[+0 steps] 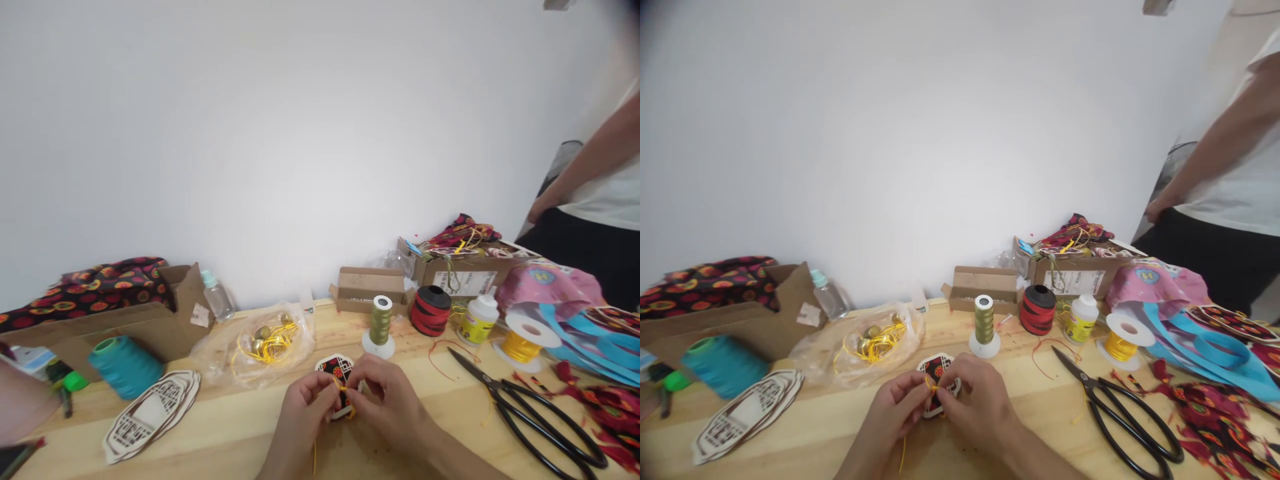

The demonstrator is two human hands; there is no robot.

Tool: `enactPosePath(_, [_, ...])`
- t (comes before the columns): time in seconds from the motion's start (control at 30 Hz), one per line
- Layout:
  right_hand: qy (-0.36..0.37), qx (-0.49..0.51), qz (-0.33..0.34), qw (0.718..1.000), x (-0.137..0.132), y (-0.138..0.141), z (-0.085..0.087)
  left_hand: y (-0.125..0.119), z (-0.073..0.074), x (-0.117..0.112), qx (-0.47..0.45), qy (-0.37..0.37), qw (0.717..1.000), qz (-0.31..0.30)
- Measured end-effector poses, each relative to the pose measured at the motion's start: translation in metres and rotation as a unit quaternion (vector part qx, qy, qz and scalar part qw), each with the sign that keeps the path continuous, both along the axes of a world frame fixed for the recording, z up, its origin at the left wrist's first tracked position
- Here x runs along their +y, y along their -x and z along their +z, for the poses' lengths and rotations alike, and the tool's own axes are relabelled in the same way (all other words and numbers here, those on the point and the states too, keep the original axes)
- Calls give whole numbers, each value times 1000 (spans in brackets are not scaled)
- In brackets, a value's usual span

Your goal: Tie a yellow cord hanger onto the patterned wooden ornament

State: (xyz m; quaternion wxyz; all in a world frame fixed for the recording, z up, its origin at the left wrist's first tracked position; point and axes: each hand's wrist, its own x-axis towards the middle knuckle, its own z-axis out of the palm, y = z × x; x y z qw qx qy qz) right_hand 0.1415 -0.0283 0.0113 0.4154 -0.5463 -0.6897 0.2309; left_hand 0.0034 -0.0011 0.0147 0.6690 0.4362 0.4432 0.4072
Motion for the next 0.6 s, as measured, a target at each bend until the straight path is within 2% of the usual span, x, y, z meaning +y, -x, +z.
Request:
enactPosePath(0.2, [-28,34,17,999,3,0,1,4,-4,1,3,-23,1000,2])
enactPosePath(0.4, [-55,7,27,998,0,-2,4,8,-7,3,31,-38,999,5])
enactPosePath(0.6, [-76,-12,23,997,-1,-2,6,8,-2,2,11,-26,1000,13])
